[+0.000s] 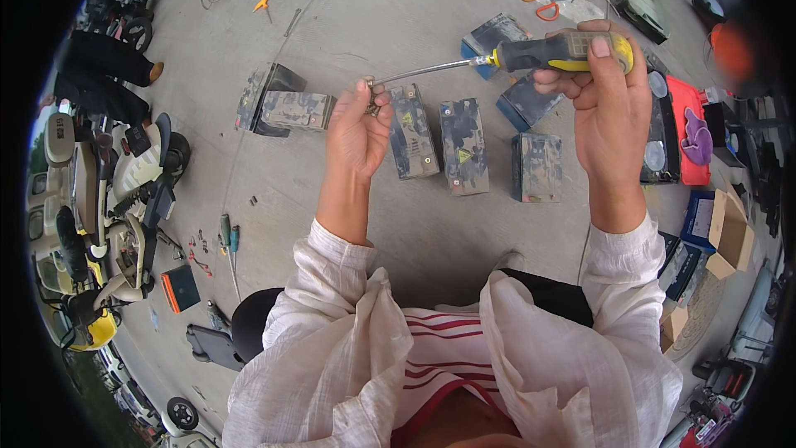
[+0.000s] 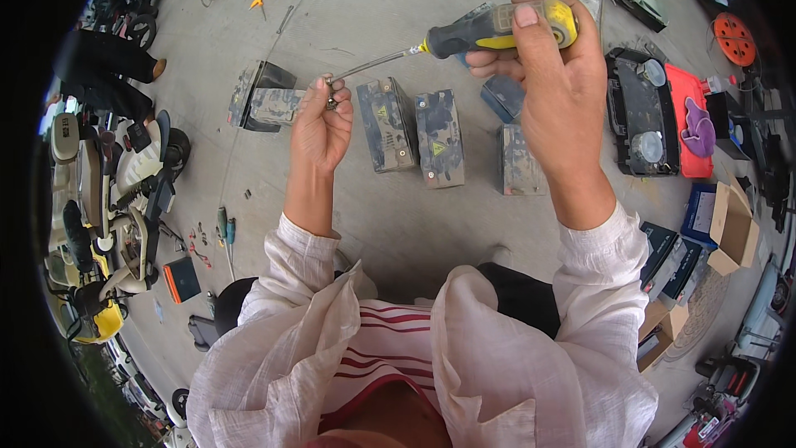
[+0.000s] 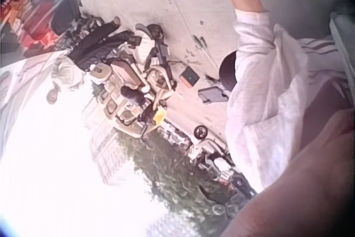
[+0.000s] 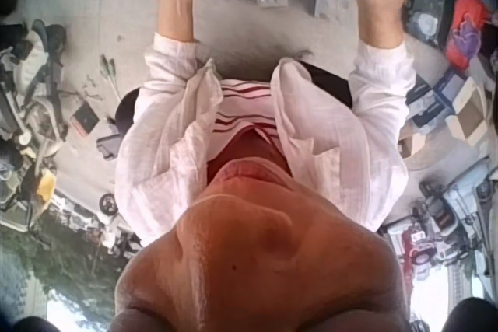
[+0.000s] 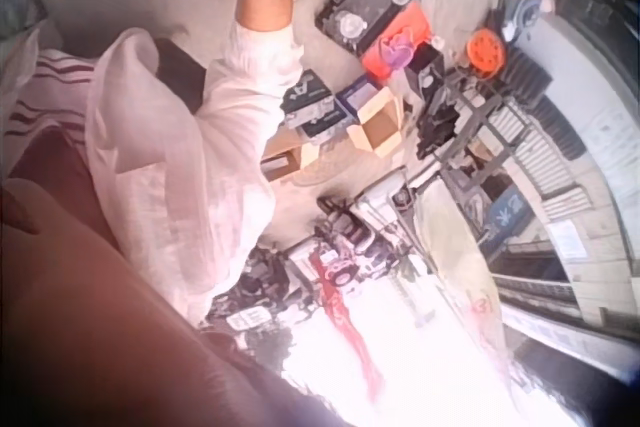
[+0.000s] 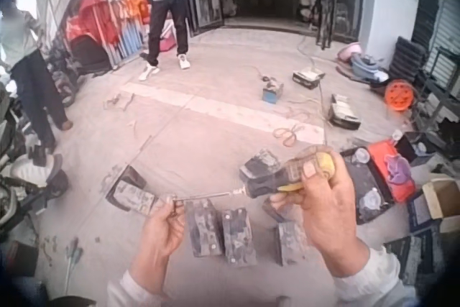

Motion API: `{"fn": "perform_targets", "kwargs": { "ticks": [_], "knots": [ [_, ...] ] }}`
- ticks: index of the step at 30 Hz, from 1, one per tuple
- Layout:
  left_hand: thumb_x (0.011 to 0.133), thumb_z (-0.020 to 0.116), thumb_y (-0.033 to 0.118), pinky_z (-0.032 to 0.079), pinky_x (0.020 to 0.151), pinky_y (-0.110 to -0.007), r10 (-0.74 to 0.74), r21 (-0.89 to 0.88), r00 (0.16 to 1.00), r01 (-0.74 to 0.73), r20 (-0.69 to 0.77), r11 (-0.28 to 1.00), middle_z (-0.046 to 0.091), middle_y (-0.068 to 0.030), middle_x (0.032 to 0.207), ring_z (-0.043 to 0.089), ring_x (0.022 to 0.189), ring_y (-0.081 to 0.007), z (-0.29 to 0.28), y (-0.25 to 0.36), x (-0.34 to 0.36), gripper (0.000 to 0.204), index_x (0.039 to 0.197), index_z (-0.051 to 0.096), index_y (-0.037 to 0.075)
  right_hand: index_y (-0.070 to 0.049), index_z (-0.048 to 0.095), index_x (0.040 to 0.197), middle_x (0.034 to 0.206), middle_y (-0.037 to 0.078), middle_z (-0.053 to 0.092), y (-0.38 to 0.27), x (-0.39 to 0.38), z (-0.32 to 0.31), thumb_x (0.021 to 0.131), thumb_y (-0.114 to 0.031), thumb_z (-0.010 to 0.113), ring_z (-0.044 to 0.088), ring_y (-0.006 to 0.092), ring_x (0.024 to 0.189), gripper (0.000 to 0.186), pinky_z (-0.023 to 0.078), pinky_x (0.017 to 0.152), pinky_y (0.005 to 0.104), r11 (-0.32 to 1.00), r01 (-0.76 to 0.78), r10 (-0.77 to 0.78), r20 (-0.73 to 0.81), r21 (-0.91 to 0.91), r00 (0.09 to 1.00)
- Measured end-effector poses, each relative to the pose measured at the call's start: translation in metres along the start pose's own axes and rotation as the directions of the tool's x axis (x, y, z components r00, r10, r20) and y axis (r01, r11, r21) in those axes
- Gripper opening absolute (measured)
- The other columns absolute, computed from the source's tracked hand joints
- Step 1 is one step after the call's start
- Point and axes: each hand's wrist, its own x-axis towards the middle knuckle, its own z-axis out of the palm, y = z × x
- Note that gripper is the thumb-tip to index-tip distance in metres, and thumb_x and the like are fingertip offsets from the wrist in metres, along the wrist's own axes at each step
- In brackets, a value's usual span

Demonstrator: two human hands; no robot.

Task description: The person is sitting on the floor and using a screwdriver to tighten screws on several batteries laid out in front of them. They handle each battery individually, adjusting and securing the screws.

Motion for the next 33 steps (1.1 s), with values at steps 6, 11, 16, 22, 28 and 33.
{"fn": "perform_targets", "kwargs": {
  "ticks": [6, 11, 16, 22, 28, 33],
  "knots": [
    [0.094, 0.071, 0.018, 0.02, 0.043, -0.02, -0.249, 0.723, 0.966, 0.222, -0.071, 0.655, 0.051, 0.0078, 0.068, 0.033, 0.056, 0.0008, -0.041, -0.02, 0.004, 0.012, 0.097, 0.07, 0.007, 0.001, 0.051, 0.122, 0.102, 0.013, 0.068, 0.002, -0.011, 0.009, 0.099, -0.017, 0.058, 0.067, 0.0165, 0.09, 0.03, 0.058, 0.074, 0.0283, 0.896, 0.187, -0.068, 0.291, -0.403, 0.954],
    [0.09, 0.075, 0.016, 0.042, 0.059, -0.024, -0.358, 0.906, 0.934, 0.144, 0.009, 0.397, 0.066, 0.0014, 0.077, 0.053, 0.067, -0.0046, -0.085, -0.044, 0.005, 0.016, 0.097, 0.075, 0.001, -0.002, 0.054, 0.118, 0.105, 0.008, 0.066, 0.012, -0.023, 0.029, 0.089, -0.007, 0.066, 0.062, 0.013, 0.09, 0.031, 0.052, 0.081, 0.028, 0.785, 0.234, 0.097, 0.488, -0.573, 0.868],
    [0.088, 0.071, 0.01, 0.049, 0.07, -0.028, -0.433, 0.955, 0.901, 0.144, -0.018, 0.259, 0.073, -0.0062, 0.084, 0.06, 0.075, -0.0105, -0.088, -0.04, 0.001, 0.019, 0.103, 0.077, 0.0, -0.005, 0.054, 0.117, 0.097, 0.014, 0.065, 0.032, -0.027, 0.041, 0.084, -0.012, 0.07, 0.067, 0.0307, 0.083, 0.038, 0.053, 0.072, 0.0371, 0.731, 0.42, -0.009, 0.608, -0.537, 0.794],
    [0.087, 0.07, 0.01, 0.05, 0.077, -0.029, -0.454, 0.958, 0.89, 0.094, 0.04, 0.269, 0.075, -0.0079, 0.089, 0.063, 0.079, -0.0123, -0.105, -0.047, 0.0, 0.024, 0.108, 0.076, 0.001, -0.005, 0.054, 0.118, 0.103, 0.014, 0.065, 0.037, -0.033, 0.051, 0.083, -0.01, 0.07, 0.066, 0.0319, 0.091, 0.039, 0.052, 0.078, 0.0372, 0.701, 0.434, 0.056, 0.65, -0.566, 0.757],
    [0.087, 0.069, 0.009, 0.05, 0.08, -0.029, -0.48, 0.956, 0.876, 0.096, 0.052, 0.278, 0.075, -0.0082, 0.093, 0.064, 0.083, -0.0123, -0.109, -0.048, 0.0, 0.025, 0.11, 0.075, 0.001, -0.005, 0.053, 0.119, 0.103, 0.018, 0.065, 0.04, -0.035, 0.056, 0.083, -0.015, 0.07, 0.067, 0.0378, 0.087, 0.041, 0.054, 0.071, 0.043, 0.678, 0.485, 0.043, 0.689, -0.552, 0.723],
    [0.087, 0.068, 0.007, 0.05, 0.082, -0.029, -0.494, 0.954, 0.868, 0.099, 0.056, 0.283, 0.075, -0.0083, 0.094, 0.064, 0.084, -0.0127, -0.113, -0.048, 0.002, 0.026, 0.11, 0.075, 0.0, -0.006, 0.052, 0.118, 0.103, 0.016, 0.065, 0.039, -0.036, 0.059, 0.083, -0.013, 0.07, 0.066, 0.0381, 0.088, 0.04, 0.053, 0.073, 0.0436, 0.669, 0.519, 0.044, 0.725, -0.532, 0.687]
  ]
}}
